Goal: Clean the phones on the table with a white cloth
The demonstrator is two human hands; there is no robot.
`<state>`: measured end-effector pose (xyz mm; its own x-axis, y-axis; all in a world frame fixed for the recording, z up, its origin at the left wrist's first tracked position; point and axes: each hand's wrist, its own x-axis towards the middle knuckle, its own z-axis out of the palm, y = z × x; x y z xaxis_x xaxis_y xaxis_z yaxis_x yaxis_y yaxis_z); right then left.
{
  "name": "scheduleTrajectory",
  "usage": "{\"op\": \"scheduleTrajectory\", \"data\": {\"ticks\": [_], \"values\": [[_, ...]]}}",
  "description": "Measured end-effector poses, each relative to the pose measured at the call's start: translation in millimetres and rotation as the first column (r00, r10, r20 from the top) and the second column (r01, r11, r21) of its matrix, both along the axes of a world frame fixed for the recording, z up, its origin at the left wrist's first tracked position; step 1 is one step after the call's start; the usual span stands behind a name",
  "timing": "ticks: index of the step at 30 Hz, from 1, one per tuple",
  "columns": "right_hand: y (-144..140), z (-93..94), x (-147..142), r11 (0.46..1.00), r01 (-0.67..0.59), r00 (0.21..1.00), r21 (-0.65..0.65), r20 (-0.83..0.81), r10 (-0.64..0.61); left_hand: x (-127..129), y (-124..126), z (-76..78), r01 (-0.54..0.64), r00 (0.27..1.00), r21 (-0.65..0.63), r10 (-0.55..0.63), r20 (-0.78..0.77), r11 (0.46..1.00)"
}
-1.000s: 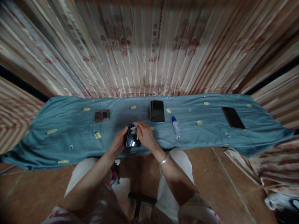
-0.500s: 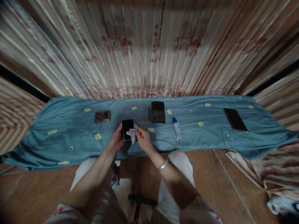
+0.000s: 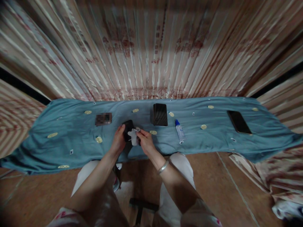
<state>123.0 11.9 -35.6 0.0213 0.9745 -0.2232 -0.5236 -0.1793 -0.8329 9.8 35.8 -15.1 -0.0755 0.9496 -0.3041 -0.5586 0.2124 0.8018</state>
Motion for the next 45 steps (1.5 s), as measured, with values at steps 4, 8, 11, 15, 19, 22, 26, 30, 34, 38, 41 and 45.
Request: {"op": "scheduleTrajectory", "data": {"ticks": [4, 8, 11, 15, 19, 22, 26, 30, 34, 38, 41, 45], "values": [[-2.2, 1.2, -0.2, 0.994, -0.003, 0.972, 0.106, 0.234, -0.022, 1.9, -7.3, 5.4, 0.029, 0.996, 0.065, -0.023, -0.087, 0.997], [-8.1, 8.0, 1.0, 0.969, -0.075, 0.9, 0.235, 0.433, -0.035, 0.4, -8.4, 13.8, 0.058, 0.993, 0.1, -0.048, -0.105, 0.993], [-12.3, 12.7, 0.3, 0.955, -0.098, 0.863, 0.28, 0.502, -0.059, 0.1, -6.7, 17.0, 0.02, 0.996, 0.071, -0.014, -0.092, 0.997], [-16.8, 15.3, -2.1, 0.951, -0.117, 0.851, 0.287, 0.522, -0.053, 0.1, -4.6, 16.7, -0.004, 0.994, 0.04, 0.008, -0.109, 0.999], [-20.2, 18.9, -1.7, 0.941, -0.145, 0.832, 0.306, 0.552, -0.051, -1.8, -2.3, 14.8, -0.071, 0.989, 0.052, 0.077, -0.126, 0.996], [-23.5, 21.5, -1.1, 0.924, -0.194, 0.803, 0.33, 0.595, -0.044, -3.4, -2.2, 14.9, -0.099, 0.988, 0.025, 0.102, -0.118, 0.995], [-30.5, 21.6, -3.9, 0.856, -0.273, 0.725, 0.439, 0.679, -0.117, -5.0, -6.6, 17.2, 0.034, 0.997, -0.029, -0.036, -0.065, 0.999], [-34.6, 22.4, -6.0, 0.812, -0.376, 0.631, 0.447, 0.765, -0.129, -4.8, -10.5, 17.1, 0.086, 0.996, -0.067, -0.084, 0.03, 0.994], [-29.1, 23.3, -2.6, 0.807, -0.401, 0.589, 0.434, 0.797, -0.136, -1.0, -13.4, 14.2, 0.11, 0.992, -0.102, -0.102, 0.079, 0.989], [-18.1, 20.6, 2.9, 0.832, -0.354, 0.591, 0.427, 0.792, -0.154, 4.8, -18.7, 13.1, 0.163, 0.982, -0.136, -0.148, 0.115, 0.977], [-11.3, 18.1, 4.9, 0.857, -0.319, 0.6, 0.404, 0.786, -0.147, 7.2, -22.0, 15.4, 0.201, 0.974, -0.15, -0.181, 0.139, 0.968], [-6.8, 14.0, 3.8, 0.87, -0.299, 0.617, 0.392, 0.775, -0.137, 5.9, -21.6, 21.7, 0.199, 0.967, -0.181, -0.163, 0.198, 0.963]]}}
